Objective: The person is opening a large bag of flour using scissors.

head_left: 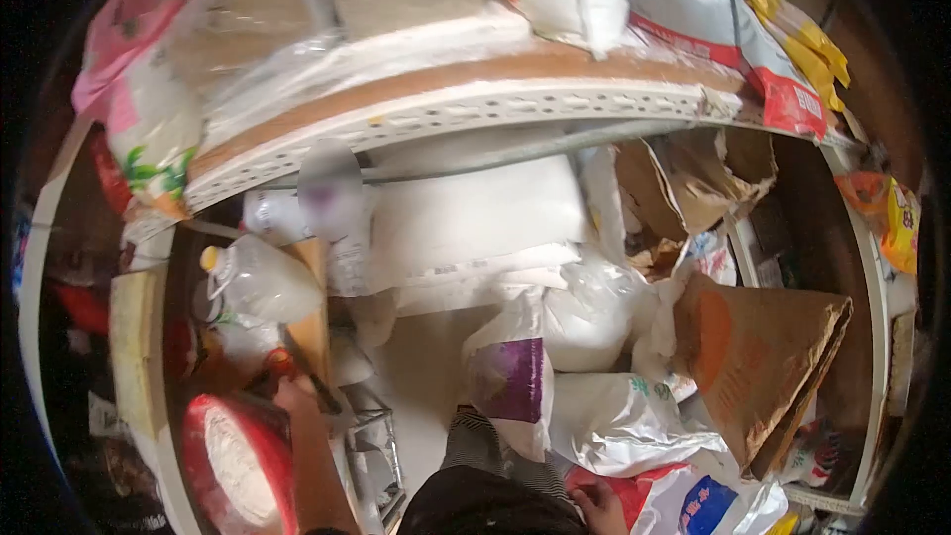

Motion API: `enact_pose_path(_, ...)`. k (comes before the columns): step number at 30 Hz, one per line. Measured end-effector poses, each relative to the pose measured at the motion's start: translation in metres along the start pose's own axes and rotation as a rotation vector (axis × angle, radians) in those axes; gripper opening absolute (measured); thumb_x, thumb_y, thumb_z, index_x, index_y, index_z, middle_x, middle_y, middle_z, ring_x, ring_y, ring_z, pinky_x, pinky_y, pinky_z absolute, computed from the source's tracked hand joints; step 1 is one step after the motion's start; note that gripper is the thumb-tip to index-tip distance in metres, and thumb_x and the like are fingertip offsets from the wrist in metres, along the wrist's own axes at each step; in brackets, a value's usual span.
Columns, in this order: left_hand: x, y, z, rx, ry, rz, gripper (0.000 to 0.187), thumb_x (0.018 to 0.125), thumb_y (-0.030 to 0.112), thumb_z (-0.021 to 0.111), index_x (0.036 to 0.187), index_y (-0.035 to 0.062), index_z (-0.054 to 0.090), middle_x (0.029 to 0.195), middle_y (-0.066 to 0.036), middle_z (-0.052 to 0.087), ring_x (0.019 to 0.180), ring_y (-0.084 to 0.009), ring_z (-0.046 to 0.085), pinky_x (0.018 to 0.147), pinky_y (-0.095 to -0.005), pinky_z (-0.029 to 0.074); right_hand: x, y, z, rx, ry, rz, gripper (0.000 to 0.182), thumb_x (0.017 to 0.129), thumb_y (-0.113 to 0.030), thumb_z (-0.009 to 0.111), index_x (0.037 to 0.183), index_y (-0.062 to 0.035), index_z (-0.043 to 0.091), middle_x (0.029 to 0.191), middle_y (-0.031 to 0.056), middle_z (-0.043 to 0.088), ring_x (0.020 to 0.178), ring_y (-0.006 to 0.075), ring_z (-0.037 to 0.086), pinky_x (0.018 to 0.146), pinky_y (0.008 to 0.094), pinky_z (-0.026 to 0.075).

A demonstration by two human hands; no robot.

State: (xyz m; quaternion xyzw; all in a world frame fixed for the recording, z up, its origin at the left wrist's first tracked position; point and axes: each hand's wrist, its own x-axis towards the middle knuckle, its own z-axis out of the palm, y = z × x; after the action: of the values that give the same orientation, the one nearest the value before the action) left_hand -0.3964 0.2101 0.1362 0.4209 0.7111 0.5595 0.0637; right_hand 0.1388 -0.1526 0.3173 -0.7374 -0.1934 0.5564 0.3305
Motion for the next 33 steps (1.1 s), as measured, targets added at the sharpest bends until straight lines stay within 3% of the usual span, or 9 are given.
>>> enact_pose_path(4,-0.089,0.091,0.064,-0.049,-0.456,-0.232,0.021,0.085,0.006,0.059,0.106,0.0027,0.059,0.096,-0.002,0.058,0.085,-0.0167,0.056,0.074,-0.0279,0.047,0.071,0.019,0.015,-0.112,-0.026,-0.175,0.030,0.089,-0.023,0.063,0.104,0.0020,0.058,0.090,0.0097,0.064,0.083,0.0152,0.062,0.077,0.0312,0.050)
enact_pose_path(8,-0.236,0.214,0.098,-0.058,-1.343,-0.191,0.024,0.084,0.009,0.063,0.108,0.0080,0.059,0.097,-0.005,0.058,0.087,-0.0157,0.057,0.072,-0.0285,0.050,0.175,0.020,0.034,-0.098,0.184,-0.243,0.025,0.088,-0.022,0.063,0.099,0.0008,0.063,0.084,0.0091,0.066,0.075,0.0160,0.063,0.071,0.0287,0.051)
enact_pose_path(10,-0.289,0.192,0.122,-0.034,-1.545,0.095,0.026,0.085,0.011,0.065,0.110,0.0065,0.059,0.100,-0.009,0.059,0.087,-0.0186,0.060,0.074,-0.0309,0.052,0.233,0.042,0.051,-0.075,0.369,-0.228,0.025,0.088,-0.021,0.061,0.100,0.0013,0.064,0.084,0.0097,0.067,0.074,0.0161,0.064,0.069,0.0287,0.051)
enact_pose_path(12,-0.323,0.193,0.143,-0.001,-1.604,-0.020,0.026,0.084,0.012,0.065,0.108,0.0050,0.058,0.104,-0.012,0.060,0.087,-0.0212,0.062,0.076,-0.0325,0.052,0.275,0.047,0.062,-0.165,0.447,-0.317,0.022,0.085,-0.014,0.063,0.100,0.0014,0.065,0.091,0.0183,0.066,0.079,0.0262,0.067,0.074,0.0335,0.052)
enact_pose_path(15,-0.366,0.163,0.172,-0.055,-1.579,-0.151,0.027,0.083,0.013,0.067,0.107,0.0026,0.058,0.104,-0.014,0.061,0.087,-0.0220,0.064,0.076,-0.0324,0.052,0.310,0.061,0.075,-0.001,0.116,0.043,0.023,0.085,-0.014,0.061,0.103,0.0000,0.064,0.096,0.0177,0.066,0.084,0.0302,0.065,0.077,0.0354,0.051)
enact_pose_path(23,-0.383,0.106,0.191,-0.030,-1.353,-0.477,0.026,0.083,0.015,0.069,0.103,0.0026,0.059,0.092,-0.005,0.061,0.084,-0.0155,0.058,0.074,-0.0303,0.047,0.280,0.065,0.107,-0.294,0.144,-0.499,0.034,0.085,-0.007,0.059,0.118,-0.0056,0.057,0.110,0.0163,0.059,0.097,0.0302,0.060,0.082,0.0349,0.050)
enact_pose_path(27,-0.357,0.097,0.192,-0.100,-1.437,-0.869,0.020,0.086,0.018,0.067,0.100,0.0049,0.061,0.090,-0.001,0.061,0.083,-0.0117,0.055,0.072,-0.0274,0.044,0.280,0.058,0.109,-0.043,0.142,-0.250,0.038,0.081,-0.006,0.062,0.119,-0.0033,0.055,0.111,0.0170,0.059,0.100,0.0321,0.059,0.085,0.0367,0.049)
enact_pose_path(29,-0.352,0.106,0.190,-0.084,-1.454,-0.898,0.019,0.088,0.019,0.065,0.100,0.0056,0.062,0.090,-0.001,0.061,0.083,-0.0116,0.055,0.072,-0.0273,0.044,0.287,0.061,0.113,-0.198,0.326,-0.288,0.036,0.081,-0.008,0.064,0.116,-0.0010,0.056,0.105,0.0173,0.061,0.094,0.0309,0.062,0.080,0.0351,0.050)
enact_pose_path(33,-0.347,0.110,0.193,-0.137,-1.459,-0.942,0.015,0.088,0.013,0.063,0.098,0.0021,0.062,0.085,-0.002,0.062,0.077,-0.0107,0.057,0.069,-0.0249,0.046,0.300,0.068,0.120,0.218,0.235,-0.015,0.024,0.081,-0.011,0.067,0.101,0.0012,0.059,0.086,0.0144,0.064,0.077,0.0286,0.064,0.069,0.0326,0.051)
